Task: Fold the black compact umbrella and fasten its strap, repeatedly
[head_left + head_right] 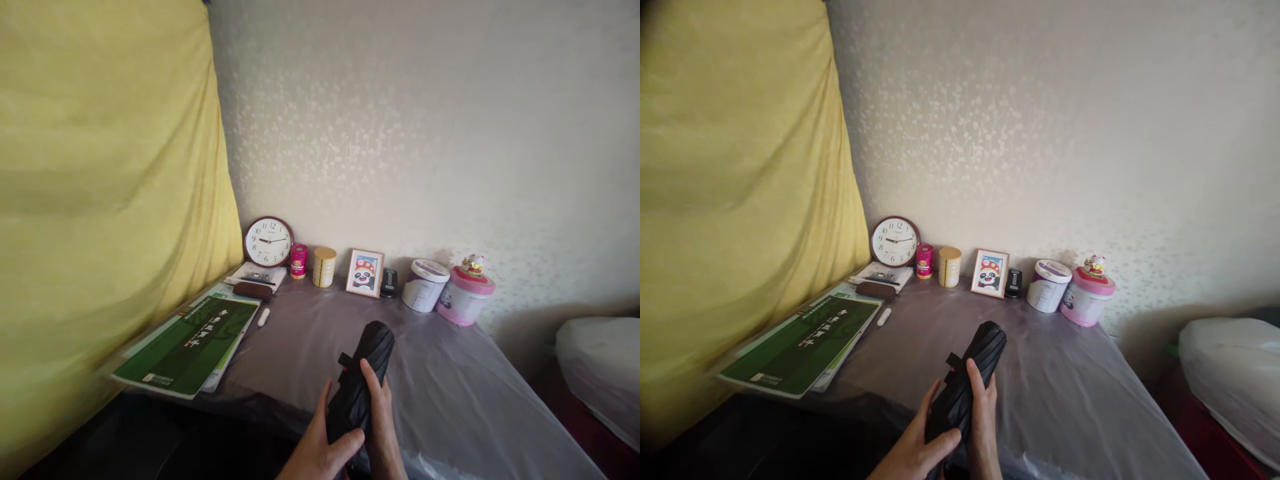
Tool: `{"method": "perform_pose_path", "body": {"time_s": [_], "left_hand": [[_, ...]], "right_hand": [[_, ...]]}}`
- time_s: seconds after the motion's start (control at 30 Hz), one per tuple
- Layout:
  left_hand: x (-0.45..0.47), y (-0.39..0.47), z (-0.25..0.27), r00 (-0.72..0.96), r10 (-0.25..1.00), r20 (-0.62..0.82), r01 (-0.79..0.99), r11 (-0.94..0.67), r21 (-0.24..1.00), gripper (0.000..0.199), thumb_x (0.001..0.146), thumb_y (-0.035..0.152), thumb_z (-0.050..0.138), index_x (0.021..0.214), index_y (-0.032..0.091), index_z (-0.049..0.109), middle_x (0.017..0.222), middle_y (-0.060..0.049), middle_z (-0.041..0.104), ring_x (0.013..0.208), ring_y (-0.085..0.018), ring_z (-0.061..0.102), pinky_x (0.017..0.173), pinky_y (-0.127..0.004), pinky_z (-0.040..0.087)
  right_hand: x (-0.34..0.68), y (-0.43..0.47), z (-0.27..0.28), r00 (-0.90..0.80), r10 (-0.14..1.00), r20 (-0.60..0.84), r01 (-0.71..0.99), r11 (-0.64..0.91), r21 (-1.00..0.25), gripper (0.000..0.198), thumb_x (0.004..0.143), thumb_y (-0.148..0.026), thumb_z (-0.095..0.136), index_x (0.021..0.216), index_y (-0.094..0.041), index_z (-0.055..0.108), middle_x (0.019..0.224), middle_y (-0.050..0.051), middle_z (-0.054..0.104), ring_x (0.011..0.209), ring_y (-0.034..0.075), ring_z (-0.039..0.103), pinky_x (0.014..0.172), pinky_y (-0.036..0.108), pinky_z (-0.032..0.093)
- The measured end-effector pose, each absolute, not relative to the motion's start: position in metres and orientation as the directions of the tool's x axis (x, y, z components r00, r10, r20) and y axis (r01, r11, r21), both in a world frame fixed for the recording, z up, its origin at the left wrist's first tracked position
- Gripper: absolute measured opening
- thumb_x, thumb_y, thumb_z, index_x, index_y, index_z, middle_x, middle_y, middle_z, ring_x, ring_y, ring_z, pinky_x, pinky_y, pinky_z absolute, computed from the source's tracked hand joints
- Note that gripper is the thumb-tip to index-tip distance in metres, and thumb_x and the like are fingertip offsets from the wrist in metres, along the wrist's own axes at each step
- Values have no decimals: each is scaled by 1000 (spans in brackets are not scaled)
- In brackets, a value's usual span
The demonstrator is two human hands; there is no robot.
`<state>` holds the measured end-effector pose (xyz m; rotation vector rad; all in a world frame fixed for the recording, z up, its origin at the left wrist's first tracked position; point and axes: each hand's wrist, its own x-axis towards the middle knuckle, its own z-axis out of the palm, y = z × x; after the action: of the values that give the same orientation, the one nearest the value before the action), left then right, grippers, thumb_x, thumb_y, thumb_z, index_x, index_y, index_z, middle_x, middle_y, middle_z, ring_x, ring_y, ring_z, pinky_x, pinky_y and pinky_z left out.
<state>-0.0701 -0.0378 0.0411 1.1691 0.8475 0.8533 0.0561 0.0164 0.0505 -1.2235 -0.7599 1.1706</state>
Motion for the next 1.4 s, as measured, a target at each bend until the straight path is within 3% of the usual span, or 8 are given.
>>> {"method": "perform_pose_path", "body": {"time_s": [0.1,0.17,0.23,0.5,0.63,0.8,1.1,1.4], "left_hand": [[-69,-32,39,306,949,-82,97,54,994,85,79,47,52,141,28,-3,110,-9,61,56,-13,61,50,-27,50],[-71,-26,38,216,975,51,314,-119,942,81,76,35,55,141,27,7,127,-10,52,93,-21,63,79,-35,52],[-74,-18,41,202,966,163,498,-245,832,80,73,25,56,141,26,14,140,-7,39,120,-22,47,100,-35,40],[-72,2,42,229,973,35,866,-220,450,81,77,21,56,140,36,7,118,-6,54,91,-23,63,78,-32,49],[-68,3,36,235,972,14,915,-226,335,81,79,22,56,140,39,5,119,-7,52,89,-23,64,75,-31,49],[-67,2,35,238,971,30,943,-238,234,79,81,21,54,139,41,5,123,-10,49,86,-22,65,74,-32,50],[-67,2,40,255,967,20,937,-253,240,65,84,22,49,137,43,17,124,-11,49,82,-23,66,72,-34,51],[-66,0,35,249,968,30,937,-249,246,59,82,25,50,135,38,28,123,-9,49,78,-19,65,69,-30,51]], "right_hand": [[62,21,48,305,952,-31,-82,-6,-997,53,71,-53,61,110,-16,56,101,7,68,97,27,62,80,34,51],[67,26,43,342,936,81,80,57,-995,54,71,-54,61,109,-17,56,103,8,67,101,27,60,85,35,49],[73,34,34,371,909,192,221,115,-969,56,70,-55,60,110,-16,56,104,10,66,101,28,60,86,37,48],[86,51,-5,258,837,482,565,274,-778,54,80,-51,51,121,-15,52,95,11,57,80,23,59,74,39,51],[89,49,0,89,849,520,544,396,-740,31,85,-39,49,109,-23,61,98,7,56,89,19,58,83,35,48],[95,42,11,67,867,494,380,436,-816,17,81,-36,57,86,-21,63,87,4,60,81,18,58,73,29,47],[101,25,26,-46,967,252,18,253,-967,18,74,-38,65,77,-20,63,75,-1,59,67,15,56,68,26,44],[84,53,40,-129,970,205,66,215,-974,19,73,-39,64,74,-20,63,65,-3,58,62,13,55,64,25,45]]}}
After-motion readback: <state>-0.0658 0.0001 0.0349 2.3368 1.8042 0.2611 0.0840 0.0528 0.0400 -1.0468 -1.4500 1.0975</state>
